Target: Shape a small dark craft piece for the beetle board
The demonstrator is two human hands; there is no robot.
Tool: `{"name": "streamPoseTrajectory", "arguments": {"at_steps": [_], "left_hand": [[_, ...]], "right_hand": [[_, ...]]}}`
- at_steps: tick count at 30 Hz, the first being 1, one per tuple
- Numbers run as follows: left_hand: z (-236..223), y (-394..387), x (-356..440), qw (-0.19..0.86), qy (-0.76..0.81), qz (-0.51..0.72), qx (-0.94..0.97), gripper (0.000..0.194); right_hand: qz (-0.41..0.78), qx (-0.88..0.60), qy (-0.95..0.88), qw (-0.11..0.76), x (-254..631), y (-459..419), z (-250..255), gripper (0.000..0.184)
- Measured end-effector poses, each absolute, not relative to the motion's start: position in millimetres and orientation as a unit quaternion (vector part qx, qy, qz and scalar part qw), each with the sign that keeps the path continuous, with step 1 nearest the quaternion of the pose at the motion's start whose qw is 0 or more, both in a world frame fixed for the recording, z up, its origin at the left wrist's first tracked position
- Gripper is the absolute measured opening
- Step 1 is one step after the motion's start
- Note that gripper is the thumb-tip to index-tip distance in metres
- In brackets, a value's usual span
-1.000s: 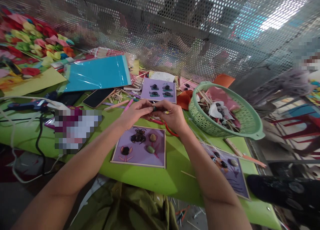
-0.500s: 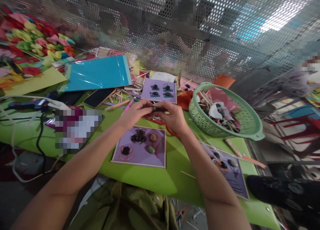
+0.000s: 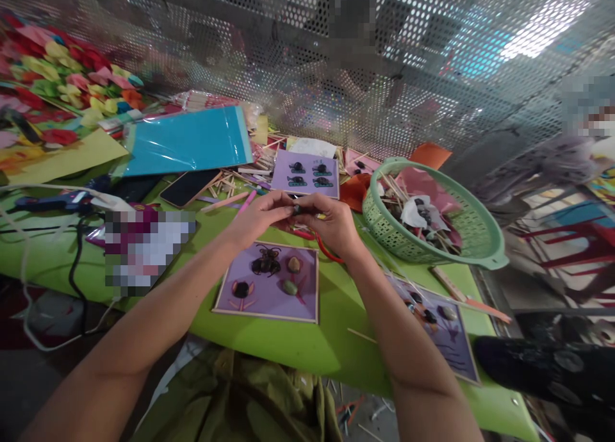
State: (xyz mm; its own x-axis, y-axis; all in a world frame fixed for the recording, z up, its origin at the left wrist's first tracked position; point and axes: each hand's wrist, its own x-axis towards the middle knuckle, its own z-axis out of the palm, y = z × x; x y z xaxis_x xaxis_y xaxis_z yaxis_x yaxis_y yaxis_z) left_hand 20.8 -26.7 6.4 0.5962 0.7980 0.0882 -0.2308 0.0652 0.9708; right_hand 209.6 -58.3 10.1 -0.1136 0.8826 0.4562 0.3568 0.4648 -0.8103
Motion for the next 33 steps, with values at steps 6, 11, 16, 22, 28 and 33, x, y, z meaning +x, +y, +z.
{"name": "streamPoseTrajectory", "arguments": {"at_steps": [6, 11, 16, 22, 28, 33], "left_hand": [[7.4, -28.0, 22.6, 0.687, 0.252, 0.380, 0.566, 0.019], [7.7, -27.4, 23.1, 0.708, 0.256, 0.372, 0.543, 0.022], [6.1, -27.7, 23.0, 0.725, 0.251, 0.375, 0.520, 0.023], [4.1, -27.7, 24.5, 0.747, 0.230, 0.381, 0.493, 0.020], [5.0, -28.7, 24.9, 0.748, 0.238, 0.383, 0.487, 0.020], [3.5, -26.2, 23.5, 0.735, 0.236, 0.380, 0.510, 0.023]], "right_hand": [[0.279, -0.439, -0.691, 0.502, 211.4, -57.1, 7.2, 0.020], [0.263, -0.450, -0.696, 0.494, 210.7, -57.0, 9.1, 0.019], [0.242, -0.440, -0.713, 0.489, 208.4, -58.4, 12.0, 0.017], [0.221, -0.431, -0.725, 0.490, 208.4, -58.6, 11.2, 0.011], [0.246, -0.441, -0.700, 0.506, 209.3, -56.8, 7.1, 0.015], [0.295, -0.422, -0.682, 0.520, 210.9, -56.3, 5.9, 0.016]]}}
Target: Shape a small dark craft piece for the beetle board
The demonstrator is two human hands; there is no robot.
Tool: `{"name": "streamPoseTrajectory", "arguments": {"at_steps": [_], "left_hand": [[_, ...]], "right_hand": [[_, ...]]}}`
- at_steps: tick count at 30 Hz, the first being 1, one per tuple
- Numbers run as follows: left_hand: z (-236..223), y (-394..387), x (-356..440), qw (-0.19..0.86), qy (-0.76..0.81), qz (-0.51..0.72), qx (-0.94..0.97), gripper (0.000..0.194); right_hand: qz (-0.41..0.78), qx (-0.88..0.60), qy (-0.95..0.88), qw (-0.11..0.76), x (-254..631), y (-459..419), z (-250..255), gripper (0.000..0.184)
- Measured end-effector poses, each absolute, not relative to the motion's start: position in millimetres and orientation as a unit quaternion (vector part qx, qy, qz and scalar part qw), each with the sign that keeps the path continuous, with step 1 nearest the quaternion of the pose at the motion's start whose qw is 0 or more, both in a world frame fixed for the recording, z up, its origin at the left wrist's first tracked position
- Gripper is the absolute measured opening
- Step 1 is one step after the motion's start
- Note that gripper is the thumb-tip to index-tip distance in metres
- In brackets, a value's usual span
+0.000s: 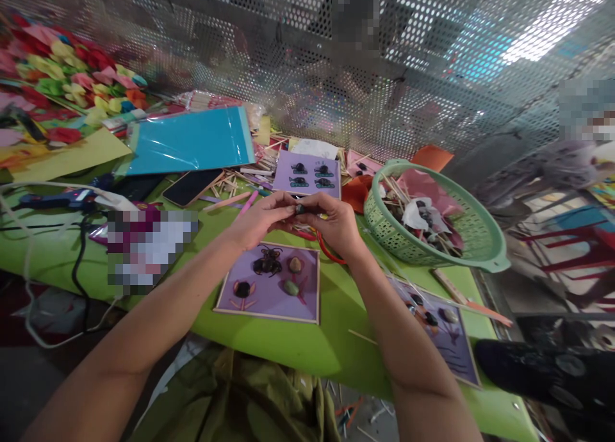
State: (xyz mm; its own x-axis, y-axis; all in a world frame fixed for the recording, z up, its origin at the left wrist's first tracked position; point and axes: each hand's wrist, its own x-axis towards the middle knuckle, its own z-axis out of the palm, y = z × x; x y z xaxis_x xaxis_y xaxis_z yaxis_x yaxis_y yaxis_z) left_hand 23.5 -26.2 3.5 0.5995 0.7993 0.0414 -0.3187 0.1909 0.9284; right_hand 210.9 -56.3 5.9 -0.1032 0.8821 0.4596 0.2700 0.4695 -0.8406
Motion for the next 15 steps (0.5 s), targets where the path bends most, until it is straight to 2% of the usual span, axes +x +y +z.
{"name": "streamPoseTrajectory", "arguments": {"at_steps": [7, 15], "left_hand": [[2.8, -22.7, 21.5, 0.712, 0.224, 0.374, 0.550, 0.029], [5.6, -27.1, 22.9, 0.674, 0.249, 0.387, 0.578, 0.010]], "right_hand": [[0.300, -0.432, -0.679, 0.512, 211.1, -55.7, 6.8, 0.021], [0.281, -0.432, -0.686, 0.513, 210.3, -57.4, 7.4, 0.017]]}}
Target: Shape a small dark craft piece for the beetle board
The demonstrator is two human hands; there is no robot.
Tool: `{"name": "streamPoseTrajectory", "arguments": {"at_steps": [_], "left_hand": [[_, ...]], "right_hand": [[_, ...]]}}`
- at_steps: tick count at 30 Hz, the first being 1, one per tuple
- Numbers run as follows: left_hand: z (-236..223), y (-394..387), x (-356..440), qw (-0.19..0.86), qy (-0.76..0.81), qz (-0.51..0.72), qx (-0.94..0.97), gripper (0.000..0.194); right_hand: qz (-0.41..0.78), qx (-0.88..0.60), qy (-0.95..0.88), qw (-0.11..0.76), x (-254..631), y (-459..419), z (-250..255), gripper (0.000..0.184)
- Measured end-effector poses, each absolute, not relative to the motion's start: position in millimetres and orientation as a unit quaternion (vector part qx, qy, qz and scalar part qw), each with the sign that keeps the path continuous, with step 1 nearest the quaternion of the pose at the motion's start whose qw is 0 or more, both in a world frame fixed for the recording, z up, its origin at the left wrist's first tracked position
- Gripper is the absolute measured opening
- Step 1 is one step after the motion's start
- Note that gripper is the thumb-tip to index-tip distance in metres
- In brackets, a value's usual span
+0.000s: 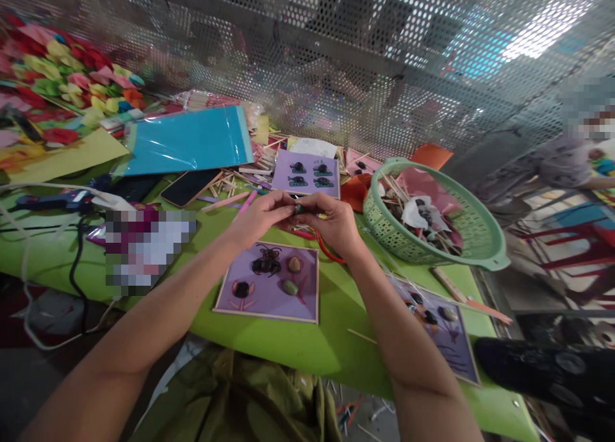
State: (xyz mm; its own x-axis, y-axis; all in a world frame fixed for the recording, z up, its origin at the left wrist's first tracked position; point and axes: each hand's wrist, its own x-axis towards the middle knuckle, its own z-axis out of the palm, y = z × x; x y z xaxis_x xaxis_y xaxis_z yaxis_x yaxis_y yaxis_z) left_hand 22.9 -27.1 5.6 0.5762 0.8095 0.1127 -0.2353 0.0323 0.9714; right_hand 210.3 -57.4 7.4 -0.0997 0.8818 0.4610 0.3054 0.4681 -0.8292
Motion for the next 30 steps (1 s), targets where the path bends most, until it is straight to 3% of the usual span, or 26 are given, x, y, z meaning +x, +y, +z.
{"name": "streamPoseTrajectory", "arguments": {"at_steps": [7, 14, 30], "left_hand": [[5.8, -27.0, 26.0, 0.692, 0.262, 0.387, 0.550, 0.005], [6.4, -26.7, 22.5, 0.730, 0.242, 0.384, 0.511, 0.028], [5.4, -27.1, 25.6, 0.738, 0.247, 0.387, 0.495, 0.013]], "right_hand": [[0.273, -0.436, -0.693, 0.506, 209.3, -57.9, 9.6, 0.016], [0.263, -0.428, -0.699, 0.509, 206.8, -58.2, 11.2, 0.016], [0.264, -0.444, -0.694, 0.502, 209.7, -57.3, 6.9, 0.019]]}}
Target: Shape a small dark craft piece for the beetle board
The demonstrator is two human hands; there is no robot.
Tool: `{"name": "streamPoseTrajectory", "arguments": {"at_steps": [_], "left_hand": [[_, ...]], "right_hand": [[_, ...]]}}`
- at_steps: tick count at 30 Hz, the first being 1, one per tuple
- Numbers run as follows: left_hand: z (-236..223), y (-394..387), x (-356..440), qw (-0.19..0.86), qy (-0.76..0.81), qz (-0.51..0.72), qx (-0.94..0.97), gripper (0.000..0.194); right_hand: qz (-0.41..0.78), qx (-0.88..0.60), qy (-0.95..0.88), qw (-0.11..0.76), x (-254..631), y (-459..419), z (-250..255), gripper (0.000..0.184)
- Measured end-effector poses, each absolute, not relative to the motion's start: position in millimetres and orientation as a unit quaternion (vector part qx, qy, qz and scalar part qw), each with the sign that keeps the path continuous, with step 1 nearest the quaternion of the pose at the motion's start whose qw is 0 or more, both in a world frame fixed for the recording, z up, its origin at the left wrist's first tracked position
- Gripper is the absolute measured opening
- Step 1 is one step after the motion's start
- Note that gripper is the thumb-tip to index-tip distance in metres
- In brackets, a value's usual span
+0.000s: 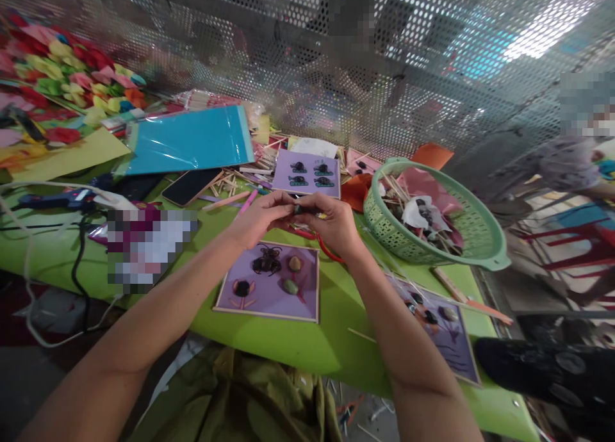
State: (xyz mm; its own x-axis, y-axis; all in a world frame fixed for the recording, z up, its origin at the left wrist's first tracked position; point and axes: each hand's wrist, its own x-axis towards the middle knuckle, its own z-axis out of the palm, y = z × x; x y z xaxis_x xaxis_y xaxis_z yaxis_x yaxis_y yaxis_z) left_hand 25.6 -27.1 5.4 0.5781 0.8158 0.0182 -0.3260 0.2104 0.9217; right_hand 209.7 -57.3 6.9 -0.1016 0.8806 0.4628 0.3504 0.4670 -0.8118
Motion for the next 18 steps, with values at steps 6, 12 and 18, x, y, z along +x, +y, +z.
{"name": "streamPoseTrajectory", "arguments": {"at_steps": [6, 12, 18], "left_hand": [[1.4, -23.8, 24.4, 0.730, 0.251, 0.378, 0.510, 0.019], [0.1, -22.8, 22.6, 0.717, 0.229, 0.386, 0.533, 0.031], [1.7, -23.9, 23.6, 0.722, 0.240, 0.383, 0.524, 0.019]], "right_hand": [[0.287, -0.437, -0.682, 0.512, 211.8, -54.9, 6.3, 0.019], [0.296, -0.441, -0.679, 0.507, 211.0, -56.2, 9.2, 0.021], [0.277, -0.436, -0.691, 0.505, 211.9, -57.1, 9.3, 0.020]]}}
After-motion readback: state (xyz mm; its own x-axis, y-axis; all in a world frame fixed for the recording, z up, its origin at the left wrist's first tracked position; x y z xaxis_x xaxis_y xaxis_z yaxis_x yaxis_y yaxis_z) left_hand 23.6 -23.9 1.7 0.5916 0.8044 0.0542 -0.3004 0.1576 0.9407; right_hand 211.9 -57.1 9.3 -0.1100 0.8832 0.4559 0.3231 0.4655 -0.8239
